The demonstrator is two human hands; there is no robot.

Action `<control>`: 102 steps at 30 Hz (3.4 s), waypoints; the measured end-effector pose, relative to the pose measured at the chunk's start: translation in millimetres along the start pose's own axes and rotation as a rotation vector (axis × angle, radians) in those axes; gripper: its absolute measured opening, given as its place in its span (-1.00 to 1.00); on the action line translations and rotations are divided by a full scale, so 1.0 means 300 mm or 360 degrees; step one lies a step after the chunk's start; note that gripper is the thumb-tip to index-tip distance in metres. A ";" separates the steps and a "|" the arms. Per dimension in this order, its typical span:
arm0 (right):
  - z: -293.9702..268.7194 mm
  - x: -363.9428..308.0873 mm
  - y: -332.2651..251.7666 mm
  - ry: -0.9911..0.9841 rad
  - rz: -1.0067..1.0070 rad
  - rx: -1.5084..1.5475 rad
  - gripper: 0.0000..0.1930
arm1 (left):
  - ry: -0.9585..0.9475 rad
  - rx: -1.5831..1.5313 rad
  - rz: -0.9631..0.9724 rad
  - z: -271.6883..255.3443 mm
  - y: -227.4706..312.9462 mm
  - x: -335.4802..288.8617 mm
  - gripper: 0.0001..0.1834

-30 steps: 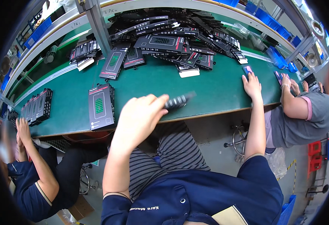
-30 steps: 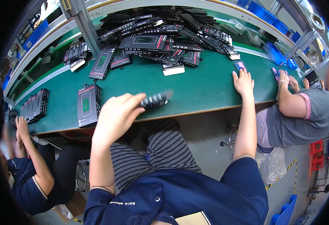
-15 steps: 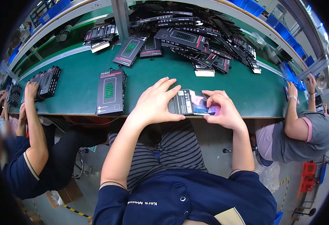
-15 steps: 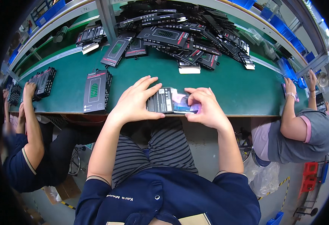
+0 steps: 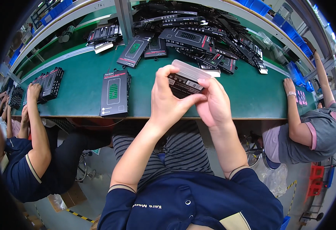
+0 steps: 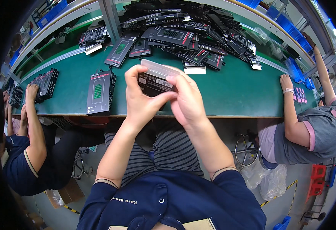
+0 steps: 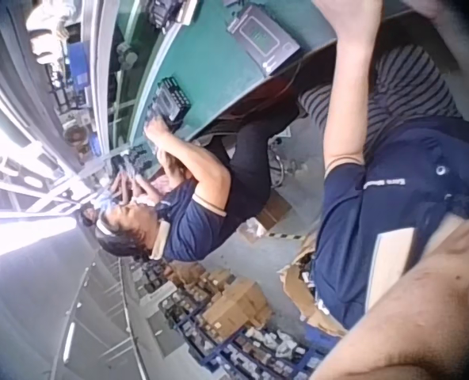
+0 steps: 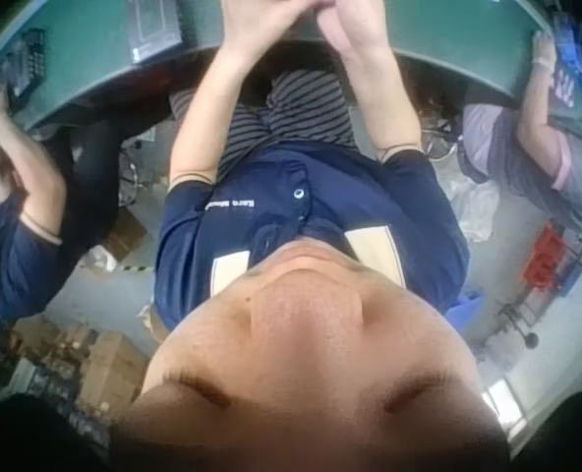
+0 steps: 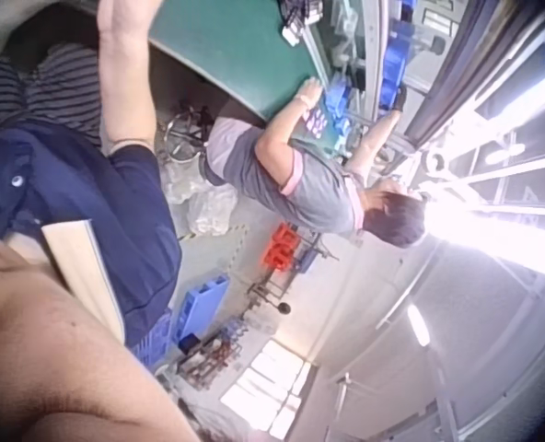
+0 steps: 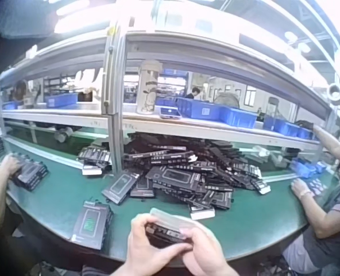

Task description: The person sits at a green workbench in a factory setting and repeatedly picks up small black rectangular boxes. They open the boxes, insert a small pink item into the packaging, close the boxes, and place them into a large cardboard bin. The process is repetitive and involves handling items one at a time.

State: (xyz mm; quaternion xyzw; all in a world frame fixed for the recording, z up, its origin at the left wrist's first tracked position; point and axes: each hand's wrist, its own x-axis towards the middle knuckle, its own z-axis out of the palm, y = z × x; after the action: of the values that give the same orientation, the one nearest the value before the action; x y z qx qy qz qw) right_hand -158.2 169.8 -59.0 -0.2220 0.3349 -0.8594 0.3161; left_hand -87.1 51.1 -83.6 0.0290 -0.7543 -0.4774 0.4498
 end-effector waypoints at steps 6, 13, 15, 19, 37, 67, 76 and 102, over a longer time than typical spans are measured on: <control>0.033 0.032 0.119 -0.0173 -0.1067 -0.1082 -0.83 | 0.0221 -0.1261 -0.0391 -0.052 0.046 0.057 -0.81; 0.057 0.030 0.092 -0.0118 -0.0667 -0.0327 -0.84 | 0.0238 -0.1182 -0.0350 -0.065 0.043 0.057 -0.83; 0.036 0.032 0.100 -0.0105 -0.0670 -0.0416 -0.82 | 0.0339 -0.1144 -0.0226 -0.050 0.038 0.045 -0.82; -0.053 0.035 0.211 -0.0217 -0.1119 -0.1020 -0.51 | 0.0346 -0.0149 0.0414 -0.069 -0.028 0.026 -0.86; -0.069 0.035 0.178 -0.0547 -0.0490 -0.2115 -0.68 | 0.0431 0.1134 -0.0227 -0.489 -0.059 -0.094 -0.57; 0.109 0.356 0.411 -0.1103 -0.1539 -0.3170 -0.59 | 0.0583 0.2037 0.0539 -0.720 -0.281 0.026 -0.27; 0.067 0.363 0.358 -0.1455 -0.1317 -0.2332 -0.86 | -0.0374 0.1401 -0.0194 -0.457 -0.260 0.037 -0.51; 0.029 0.320 0.320 -0.0918 -0.0845 -0.2881 -0.28 | 0.0170 0.0422 -0.0284 -0.528 -0.351 0.022 -0.67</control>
State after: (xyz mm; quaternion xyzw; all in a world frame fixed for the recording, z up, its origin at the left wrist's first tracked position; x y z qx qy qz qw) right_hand -182.4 44.2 -105.5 -0.6491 0.7156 -0.2348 -0.1068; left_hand -19.7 -118.9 -135.8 0.1804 -0.7801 -0.4096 0.4373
